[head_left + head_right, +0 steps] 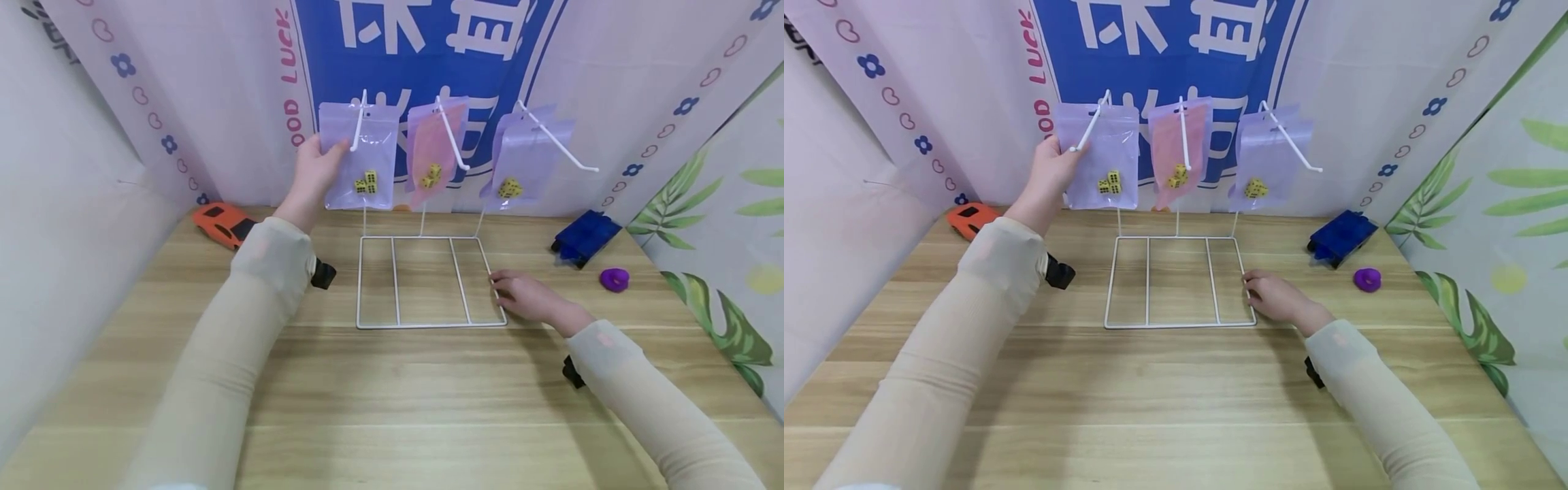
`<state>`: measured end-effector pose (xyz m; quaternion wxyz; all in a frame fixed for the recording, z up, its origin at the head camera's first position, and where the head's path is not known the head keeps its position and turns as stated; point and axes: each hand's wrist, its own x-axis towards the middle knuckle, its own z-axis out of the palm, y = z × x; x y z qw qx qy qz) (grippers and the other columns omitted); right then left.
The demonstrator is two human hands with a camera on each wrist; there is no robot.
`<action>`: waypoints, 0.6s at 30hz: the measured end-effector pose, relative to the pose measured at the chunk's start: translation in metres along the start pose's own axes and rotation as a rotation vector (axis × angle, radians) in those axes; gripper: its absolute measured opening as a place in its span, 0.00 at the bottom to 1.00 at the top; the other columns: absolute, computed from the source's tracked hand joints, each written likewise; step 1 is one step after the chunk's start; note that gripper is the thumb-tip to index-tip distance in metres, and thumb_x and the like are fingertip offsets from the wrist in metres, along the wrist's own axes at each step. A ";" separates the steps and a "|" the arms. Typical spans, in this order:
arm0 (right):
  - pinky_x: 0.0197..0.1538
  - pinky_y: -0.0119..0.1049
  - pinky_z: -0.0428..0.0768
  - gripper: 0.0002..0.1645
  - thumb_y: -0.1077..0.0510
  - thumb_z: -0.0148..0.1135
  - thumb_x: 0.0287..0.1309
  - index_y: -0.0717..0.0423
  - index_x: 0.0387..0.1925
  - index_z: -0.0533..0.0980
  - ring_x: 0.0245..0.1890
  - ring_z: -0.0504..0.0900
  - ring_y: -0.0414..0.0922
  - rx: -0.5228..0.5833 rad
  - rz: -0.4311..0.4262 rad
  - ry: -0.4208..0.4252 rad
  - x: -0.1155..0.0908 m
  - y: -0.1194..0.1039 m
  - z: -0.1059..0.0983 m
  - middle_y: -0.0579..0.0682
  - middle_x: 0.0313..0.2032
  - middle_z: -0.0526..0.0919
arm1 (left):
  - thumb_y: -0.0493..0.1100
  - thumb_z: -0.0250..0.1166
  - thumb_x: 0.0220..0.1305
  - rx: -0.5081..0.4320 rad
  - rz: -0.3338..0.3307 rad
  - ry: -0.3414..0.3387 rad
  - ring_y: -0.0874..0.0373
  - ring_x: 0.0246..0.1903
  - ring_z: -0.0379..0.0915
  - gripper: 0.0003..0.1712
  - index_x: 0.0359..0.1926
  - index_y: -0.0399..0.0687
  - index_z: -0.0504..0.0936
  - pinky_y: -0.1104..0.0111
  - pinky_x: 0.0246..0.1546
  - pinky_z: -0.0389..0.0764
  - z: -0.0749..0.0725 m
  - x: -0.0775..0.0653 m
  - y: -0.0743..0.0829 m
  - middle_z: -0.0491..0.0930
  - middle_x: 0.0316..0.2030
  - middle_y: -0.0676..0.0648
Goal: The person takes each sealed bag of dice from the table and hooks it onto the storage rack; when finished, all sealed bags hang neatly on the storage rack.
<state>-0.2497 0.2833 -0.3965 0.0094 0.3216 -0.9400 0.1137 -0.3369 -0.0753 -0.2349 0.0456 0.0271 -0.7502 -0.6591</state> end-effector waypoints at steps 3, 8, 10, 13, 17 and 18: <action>0.52 0.51 0.68 0.15 0.68 0.61 0.49 0.73 0.40 0.75 0.50 0.71 0.61 -0.001 0.008 -0.008 0.001 -0.001 -0.001 0.67 0.49 0.72 | 0.47 0.55 0.63 0.016 0.009 0.018 0.56 0.50 0.68 0.23 0.57 0.44 0.68 0.66 0.50 0.70 0.000 0.004 0.000 0.71 0.53 0.46; 0.52 0.51 0.68 0.15 0.68 0.61 0.50 0.72 0.41 0.75 0.51 0.70 0.61 0.000 0.029 -0.024 0.002 -0.003 -0.002 0.66 0.50 0.72 | 0.47 0.56 0.63 0.022 0.022 0.035 0.56 0.50 0.67 0.22 0.56 0.43 0.69 0.68 0.50 0.69 0.001 0.009 0.000 0.71 0.52 0.45; 0.52 0.51 0.68 0.15 0.68 0.61 0.50 0.73 0.41 0.75 0.51 0.70 0.61 0.001 0.032 -0.026 0.002 -0.003 -0.001 0.66 0.50 0.72 | 0.47 0.56 0.63 0.031 0.016 0.042 0.56 0.50 0.67 0.22 0.56 0.44 0.69 0.68 0.50 0.69 0.002 0.011 0.000 0.71 0.52 0.45; 0.53 0.51 0.68 0.16 0.68 0.61 0.50 0.73 0.42 0.75 0.51 0.70 0.61 0.002 0.035 -0.027 0.002 -0.003 0.000 0.67 0.50 0.71 | 0.48 0.55 0.63 0.062 0.017 0.052 0.56 0.49 0.67 0.22 0.55 0.43 0.69 0.69 0.49 0.70 0.003 0.014 -0.001 0.72 0.51 0.45; 0.53 0.51 0.67 0.16 0.67 0.60 0.51 0.73 0.42 0.74 0.51 0.70 0.61 -0.003 0.039 -0.028 0.002 -0.003 0.003 0.67 0.51 0.71 | 0.49 0.56 0.63 0.059 0.007 0.053 0.56 0.50 0.68 0.23 0.56 0.44 0.68 0.68 0.49 0.70 0.000 0.015 -0.002 0.71 0.52 0.45; 0.53 0.51 0.67 0.16 0.67 0.60 0.51 0.73 0.43 0.74 0.51 0.70 0.61 0.000 0.045 -0.031 0.002 -0.003 0.003 0.66 0.51 0.71 | 0.49 0.56 0.63 0.071 0.009 0.052 0.55 0.50 0.68 0.24 0.56 0.43 0.68 0.68 0.49 0.70 0.000 0.015 -0.003 0.71 0.52 0.45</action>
